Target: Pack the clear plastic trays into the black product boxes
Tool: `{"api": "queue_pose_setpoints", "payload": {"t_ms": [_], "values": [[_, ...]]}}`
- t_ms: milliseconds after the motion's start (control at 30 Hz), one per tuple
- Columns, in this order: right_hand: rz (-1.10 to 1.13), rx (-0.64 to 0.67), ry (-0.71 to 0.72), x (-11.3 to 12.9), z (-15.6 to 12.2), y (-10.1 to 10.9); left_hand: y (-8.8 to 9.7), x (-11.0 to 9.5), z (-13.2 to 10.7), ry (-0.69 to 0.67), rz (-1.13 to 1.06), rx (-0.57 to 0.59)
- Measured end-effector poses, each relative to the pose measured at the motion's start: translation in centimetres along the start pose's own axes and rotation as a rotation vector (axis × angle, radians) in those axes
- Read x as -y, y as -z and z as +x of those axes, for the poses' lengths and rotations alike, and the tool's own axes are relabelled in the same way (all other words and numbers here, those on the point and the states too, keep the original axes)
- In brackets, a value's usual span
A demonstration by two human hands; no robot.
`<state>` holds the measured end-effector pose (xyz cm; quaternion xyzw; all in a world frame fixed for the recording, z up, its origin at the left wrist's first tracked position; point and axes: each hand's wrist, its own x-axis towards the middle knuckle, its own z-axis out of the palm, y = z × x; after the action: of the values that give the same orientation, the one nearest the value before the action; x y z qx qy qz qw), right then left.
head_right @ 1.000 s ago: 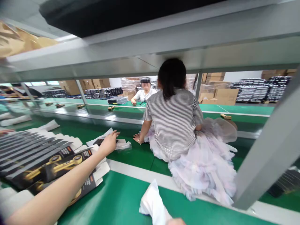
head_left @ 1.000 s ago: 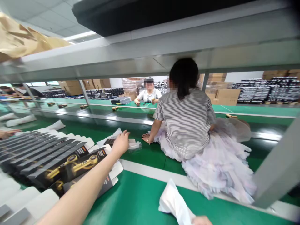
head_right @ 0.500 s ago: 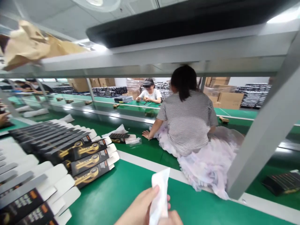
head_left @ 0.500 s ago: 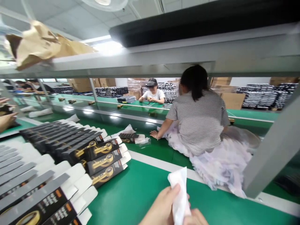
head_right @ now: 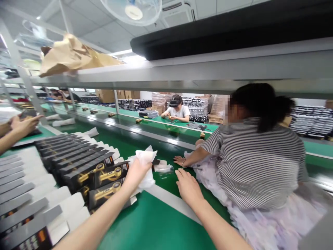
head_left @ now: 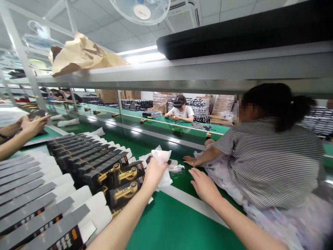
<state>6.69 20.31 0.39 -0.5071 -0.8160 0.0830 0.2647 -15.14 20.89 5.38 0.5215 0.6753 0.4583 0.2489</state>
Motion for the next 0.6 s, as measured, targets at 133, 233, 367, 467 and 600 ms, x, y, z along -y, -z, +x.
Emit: {"api": "queue_pose_setpoints", "payload": {"t_ms": [133, 233, 367, 467, 600], "values": [[0.056, 0.005, -0.032, -1.5, 4.5, -4.1, -0.6, 0.2, 4.6, -0.132, 0.385, -0.013], [0.136, 0.012, -0.087, -2.3, 5.6, -5.3, -3.4, 1.3, 5.0, -0.236, 0.567, 0.07], [0.252, 0.006, -0.225, -3.1, 5.6, -5.3, -6.3, 2.5, 4.3, -0.318, 0.697, 0.145], [0.349, 0.052, -0.358, -3.7, 6.1, -5.1, -6.7, 2.9, 4.6, -0.326, 0.725, 0.13], [0.44, 0.136, -0.538, -4.2, 7.7, -5.5, -6.6, 3.0, 5.9, -0.323, 0.698, 0.075]]}}
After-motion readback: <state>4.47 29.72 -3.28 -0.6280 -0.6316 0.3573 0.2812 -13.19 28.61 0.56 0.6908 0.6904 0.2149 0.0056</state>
